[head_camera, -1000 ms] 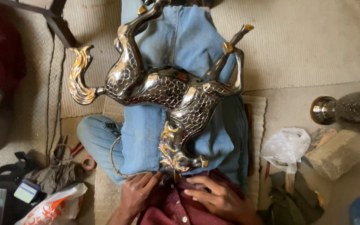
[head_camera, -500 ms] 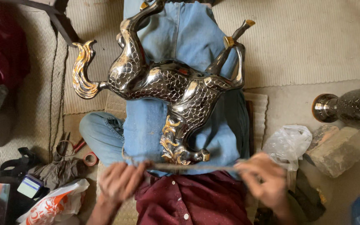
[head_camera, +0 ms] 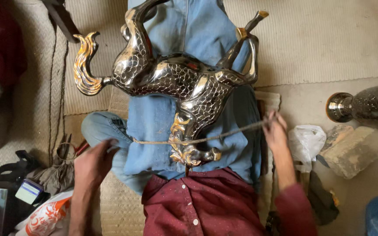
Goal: The person sits on the floor with a silvered metal horse sculpture on their lap and decorates its surface by hand. They hold a small punch against the figure and strike it repeatedly with a wooden mallet, repositioning the punch to work different spots, and at the start they pull a rope tied around the sculpture.
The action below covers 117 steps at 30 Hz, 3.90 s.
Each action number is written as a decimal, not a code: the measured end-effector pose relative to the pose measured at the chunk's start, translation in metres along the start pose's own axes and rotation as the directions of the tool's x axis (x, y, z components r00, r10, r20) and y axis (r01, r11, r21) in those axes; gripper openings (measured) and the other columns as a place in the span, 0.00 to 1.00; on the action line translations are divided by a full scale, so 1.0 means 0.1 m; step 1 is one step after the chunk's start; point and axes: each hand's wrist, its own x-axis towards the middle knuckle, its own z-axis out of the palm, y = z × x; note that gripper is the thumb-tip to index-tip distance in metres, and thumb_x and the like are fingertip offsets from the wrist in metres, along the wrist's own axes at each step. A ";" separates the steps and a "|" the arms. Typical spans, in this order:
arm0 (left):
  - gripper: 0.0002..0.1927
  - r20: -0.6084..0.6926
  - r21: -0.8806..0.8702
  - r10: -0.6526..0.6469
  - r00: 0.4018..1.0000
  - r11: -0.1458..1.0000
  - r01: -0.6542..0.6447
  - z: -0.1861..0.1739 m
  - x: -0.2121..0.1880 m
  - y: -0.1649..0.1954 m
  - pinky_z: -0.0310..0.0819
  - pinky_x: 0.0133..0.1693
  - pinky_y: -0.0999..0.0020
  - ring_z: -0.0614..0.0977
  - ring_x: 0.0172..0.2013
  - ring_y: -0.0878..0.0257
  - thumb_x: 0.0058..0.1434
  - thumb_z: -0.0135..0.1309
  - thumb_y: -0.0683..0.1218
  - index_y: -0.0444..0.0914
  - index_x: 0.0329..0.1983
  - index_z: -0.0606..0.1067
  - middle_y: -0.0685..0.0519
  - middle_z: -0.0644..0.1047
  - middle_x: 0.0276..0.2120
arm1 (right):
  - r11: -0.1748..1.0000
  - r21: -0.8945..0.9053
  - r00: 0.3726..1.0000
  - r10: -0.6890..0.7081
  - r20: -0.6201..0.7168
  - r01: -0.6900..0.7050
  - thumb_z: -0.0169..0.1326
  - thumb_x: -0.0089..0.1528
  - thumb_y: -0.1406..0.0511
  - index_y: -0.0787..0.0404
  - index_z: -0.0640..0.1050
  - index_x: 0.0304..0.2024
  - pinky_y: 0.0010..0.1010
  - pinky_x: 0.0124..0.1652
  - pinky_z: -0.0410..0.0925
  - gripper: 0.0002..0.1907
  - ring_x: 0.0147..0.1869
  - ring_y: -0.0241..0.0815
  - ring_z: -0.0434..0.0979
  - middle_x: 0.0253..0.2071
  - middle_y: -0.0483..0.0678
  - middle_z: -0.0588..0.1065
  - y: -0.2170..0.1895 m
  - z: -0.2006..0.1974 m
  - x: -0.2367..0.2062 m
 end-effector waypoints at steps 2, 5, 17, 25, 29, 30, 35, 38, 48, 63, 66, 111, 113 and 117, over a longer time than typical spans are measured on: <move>0.14 -0.116 -0.322 0.054 0.992 0.942 -0.089 -0.09 0.01 0.10 0.75 0.42 0.62 0.83 0.41 0.53 0.71 0.50 0.46 0.38 0.57 0.76 0.45 0.81 0.44 | 0.955 0.277 0.969 -0.162 0.184 0.107 0.53 0.73 0.65 0.54 0.70 0.63 0.42 0.67 0.68 0.16 0.63 0.34 0.71 0.54 0.37 0.73 -0.13 0.32 0.12; 0.14 -0.069 -0.606 0.051 0.996 0.791 -0.082 -0.25 0.05 0.39 0.73 0.42 0.67 0.78 0.41 0.57 0.74 0.46 0.41 0.34 0.59 0.75 0.44 0.76 0.43 | 0.936 0.221 0.892 -0.334 0.306 0.274 0.47 0.71 0.60 0.53 0.67 0.66 0.44 0.64 0.67 0.21 0.66 0.49 0.75 0.59 0.49 0.75 -0.31 0.74 0.22; 0.07 -0.093 -0.885 0.302 0.949 0.411 -0.218 -0.28 0.33 1.50 0.80 0.46 0.69 0.84 0.43 0.64 0.68 0.56 0.37 0.33 0.47 0.72 0.51 0.81 0.41 | 0.795 -0.161 0.759 -0.466 0.456 0.585 0.41 0.75 0.53 0.68 0.70 0.63 0.40 0.65 0.69 0.26 0.65 0.48 0.76 0.60 0.56 0.75 -0.54 0.97 0.17; 0.21 -0.098 -0.967 0.178 0.979 0.215 -0.136 -0.10 0.29 1.49 0.84 0.50 0.65 0.82 0.48 0.65 0.64 0.60 0.34 0.33 0.56 0.65 0.48 0.77 0.48 | 0.754 -0.378 0.788 -0.291 0.542 0.538 0.38 0.78 0.61 0.65 0.76 0.62 0.30 0.53 0.64 0.20 0.48 0.33 0.68 0.45 0.39 0.71 -0.62 0.92 0.33; 0.21 -0.086 -0.919 0.148 0.985 0.369 -0.136 -0.17 0.29 1.55 0.85 0.46 0.66 0.82 0.46 0.65 0.62 0.60 0.33 0.34 0.57 0.70 0.51 0.77 0.50 | 0.754 -0.499 0.888 -0.247 0.388 0.428 0.36 0.77 0.56 0.65 0.68 0.67 0.32 0.62 0.58 0.24 0.64 0.40 0.63 0.61 0.46 0.67 -0.33 0.53 0.06; 0.23 -0.076 -0.901 0.135 0.988 0.415 -0.126 -0.20 0.30 1.58 0.86 0.44 0.67 0.82 0.45 0.65 0.61 0.60 0.33 0.35 0.58 0.71 0.52 0.77 0.51 | 0.723 -0.564 0.912 -0.252 0.322 0.399 0.36 0.77 0.55 0.66 0.66 0.69 0.33 0.65 0.56 0.25 0.68 0.42 0.61 0.65 0.49 0.65 -0.22 0.40 -0.06; 0.19 0.000 -0.303 0.465 0.885 0.844 -0.443 -0.40 0.28 1.74 0.75 0.31 0.62 0.82 0.36 0.56 0.56 0.61 0.36 0.42 0.51 0.78 0.55 0.81 0.43 | 0.559 -0.591 0.813 -0.376 0.444 0.581 0.43 0.74 0.58 0.63 0.62 0.74 0.37 0.68 0.57 0.28 0.76 0.52 0.62 0.74 0.55 0.64 0.13 -0.31 -0.66; 0.20 -0.004 -0.331 0.483 0.875 0.825 -0.457 -0.47 0.31 1.78 0.75 0.31 0.63 0.82 0.35 0.55 0.53 0.61 0.35 0.42 0.49 0.80 0.54 0.82 0.40 | 0.414 -0.799 0.876 -0.399 0.271 0.436 0.50 0.71 0.63 0.58 0.67 0.71 0.39 0.61 0.67 0.25 0.68 0.54 0.71 0.66 0.55 0.70 0.30 -0.57 -0.81; 0.14 -0.169 -0.882 0.292 0.941 0.381 -0.277 -0.19 0.56 1.78 0.83 0.44 0.69 0.85 0.44 0.62 0.61 0.63 0.34 0.33 0.50 0.79 0.47 0.81 0.45 | 0.145 -0.785 0.765 -0.383 0.517 0.602 0.54 0.56 0.73 0.72 0.57 0.71 0.51 0.64 0.59 0.40 0.71 0.71 0.61 0.67 0.73 0.62 0.51 -0.73 -0.60; 0.12 -0.451 -0.778 0.455 0.768 0.221 -0.588 0.09 0.78 2.03 0.79 0.46 0.67 0.83 0.43 0.62 0.63 0.65 0.33 0.34 0.46 0.75 0.48 0.81 0.43 | 0.728 -0.550 0.907 -0.388 0.161 0.409 0.53 0.73 0.67 0.68 0.68 0.68 0.27 0.38 0.68 0.22 0.41 0.33 0.71 0.46 0.45 0.72 0.13 -0.72 -0.75; 0.13 -0.453 -0.742 0.472 0.756 0.271 -0.614 0.13 0.79 2.05 0.81 0.45 0.70 0.84 0.43 0.62 0.62 0.66 0.33 0.36 0.47 0.75 0.50 0.81 0.44 | 0.812 -0.210 0.816 -0.455 0.357 0.544 0.56 0.71 0.69 0.65 0.63 0.60 0.32 0.41 0.75 0.19 0.38 0.38 0.77 0.39 0.46 0.74 -0.32 -0.53 -1.07; 0.19 -0.419 -0.610 0.560 0.715 0.409 -0.678 0.17 0.94 2.01 0.71 0.31 0.66 0.79 0.27 0.59 0.57 0.70 0.39 0.37 0.52 0.80 0.52 0.81 0.31 | -0.761 -0.223 0.293 -0.045 0.955 0.610 0.66 0.58 0.72 0.38 0.69 0.69 0.31 0.27 0.73 0.41 0.30 0.40 0.77 0.35 0.43 0.77 -1.96 0.92 -1.58; 0.17 -0.492 -0.584 0.568 0.659 0.347 -0.734 0.15 0.94 2.02 0.74 0.35 0.68 0.82 0.33 0.58 0.60 0.69 0.39 0.42 0.51 0.78 0.51 0.81 0.37 | -0.791 -0.211 0.315 -0.024 0.949 0.575 0.65 0.57 0.71 0.37 0.69 0.70 0.31 0.27 0.73 0.41 0.30 0.39 0.77 0.34 0.42 0.77 -1.95 0.94 -1.58; 0.18 -0.425 -0.634 0.593 0.683 0.344 -0.693 0.12 0.95 2.02 0.73 0.33 0.66 0.79 0.29 0.58 0.59 0.68 0.39 0.37 0.53 0.79 0.51 0.85 0.41 | -0.309 -0.316 0.237 -0.267 0.934 0.897 0.61 0.56 0.70 0.49 0.62 0.70 0.30 0.30 0.71 0.40 0.35 0.41 0.75 0.44 0.52 0.75 -1.93 0.97 -1.58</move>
